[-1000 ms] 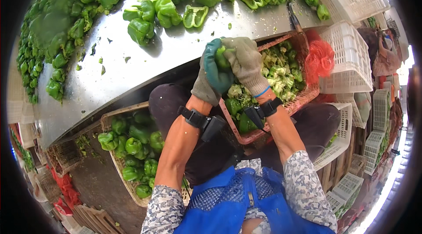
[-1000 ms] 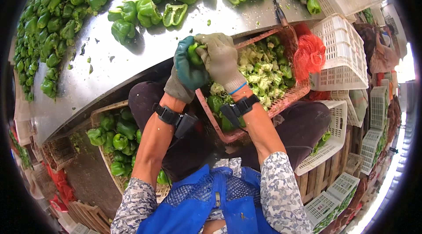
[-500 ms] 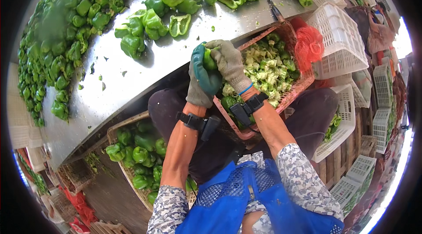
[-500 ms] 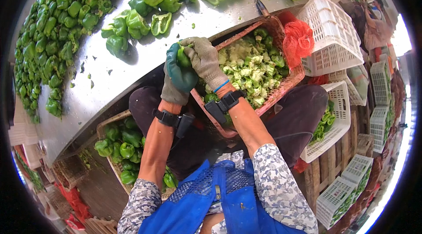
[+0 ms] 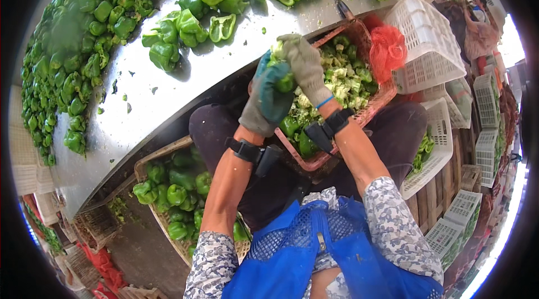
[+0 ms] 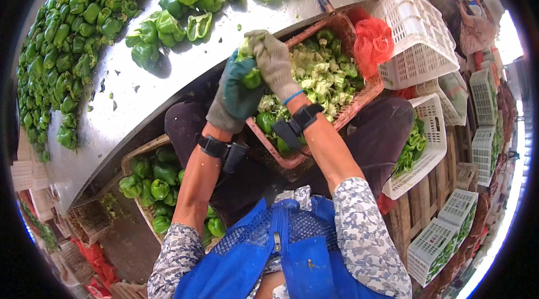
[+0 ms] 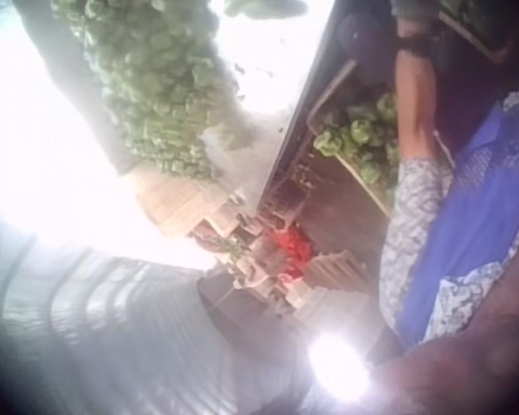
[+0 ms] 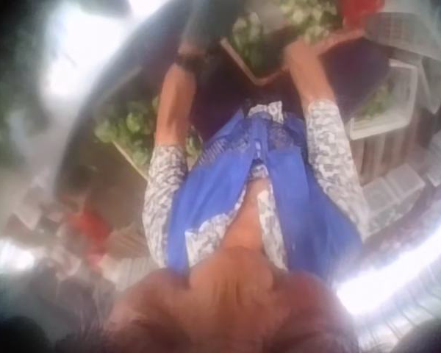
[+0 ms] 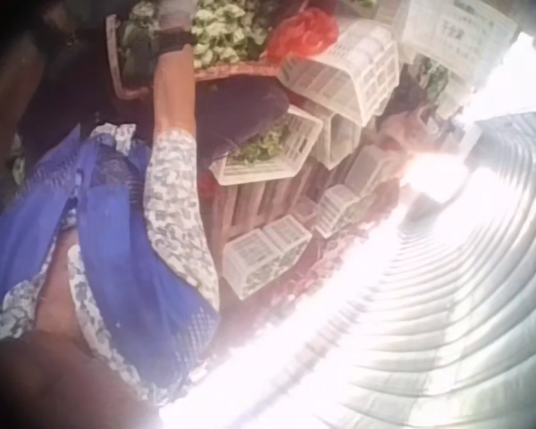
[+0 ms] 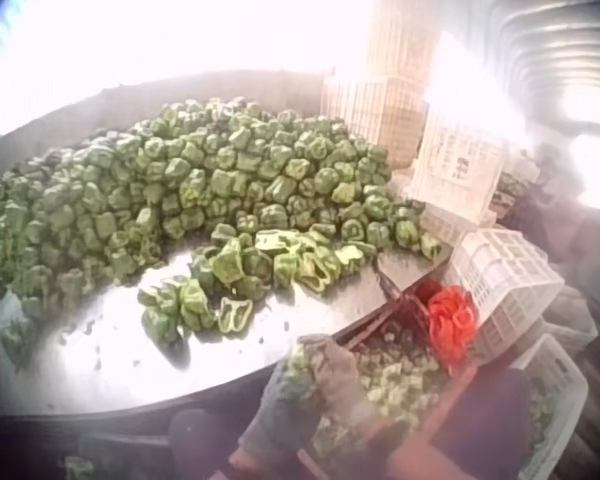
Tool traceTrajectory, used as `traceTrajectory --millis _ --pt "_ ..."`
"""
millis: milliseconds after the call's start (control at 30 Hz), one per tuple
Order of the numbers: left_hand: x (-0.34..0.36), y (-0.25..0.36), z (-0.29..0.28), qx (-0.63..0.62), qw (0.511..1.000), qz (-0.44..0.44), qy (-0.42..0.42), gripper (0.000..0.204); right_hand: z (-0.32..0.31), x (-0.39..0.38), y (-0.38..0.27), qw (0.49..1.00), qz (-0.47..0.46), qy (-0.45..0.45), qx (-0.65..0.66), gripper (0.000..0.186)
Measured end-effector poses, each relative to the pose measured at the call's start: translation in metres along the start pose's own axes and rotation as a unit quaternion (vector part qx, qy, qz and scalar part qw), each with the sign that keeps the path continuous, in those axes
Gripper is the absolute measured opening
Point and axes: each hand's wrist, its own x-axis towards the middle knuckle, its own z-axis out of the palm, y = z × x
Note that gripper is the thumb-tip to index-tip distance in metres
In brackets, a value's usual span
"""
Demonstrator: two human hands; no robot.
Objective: The person picks up green peppers from a metal table, pulls out the stems by hand, and breaks the peppers into pieces. They drop the pepper pieces and stems into a pink basket, repeating this process with several peppers.
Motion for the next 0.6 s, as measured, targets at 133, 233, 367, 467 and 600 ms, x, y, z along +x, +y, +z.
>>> traceTrajectory --millis 133,233,367,467,600 --pt "-0.007 0.003 -0.014 0.013 0.999 0.041 0.007 0.033 0.022 0.003 -0.018 0.982 -0.063 -0.029 -0.175 0.023" --pt "-0.012 0.015 0.013 -0.042 0.996 0.04 0.062 0.041 0.023 -0.002 -0.034 0.992 0.099 0.066 0.04 0.027" --pt "-0.005 0.018 0.009 -0.069 0.997 -0.003 0.042 0.044 0.002 0.004 -0.034 0.968 0.108 0.09 0.21 0.029" --pt "-0.002 0.018 0.005 -0.066 0.997 -0.024 0.01 0.046 0.0 0.002 -0.043 0.971 0.116 0.081 0.195 0.028" --pt "-0.001 0.01 0.005 -0.021 0.999 -0.028 0.011 0.045 -0.006 0.003 -0.047 0.984 0.097 0.115 0.095 0.026"
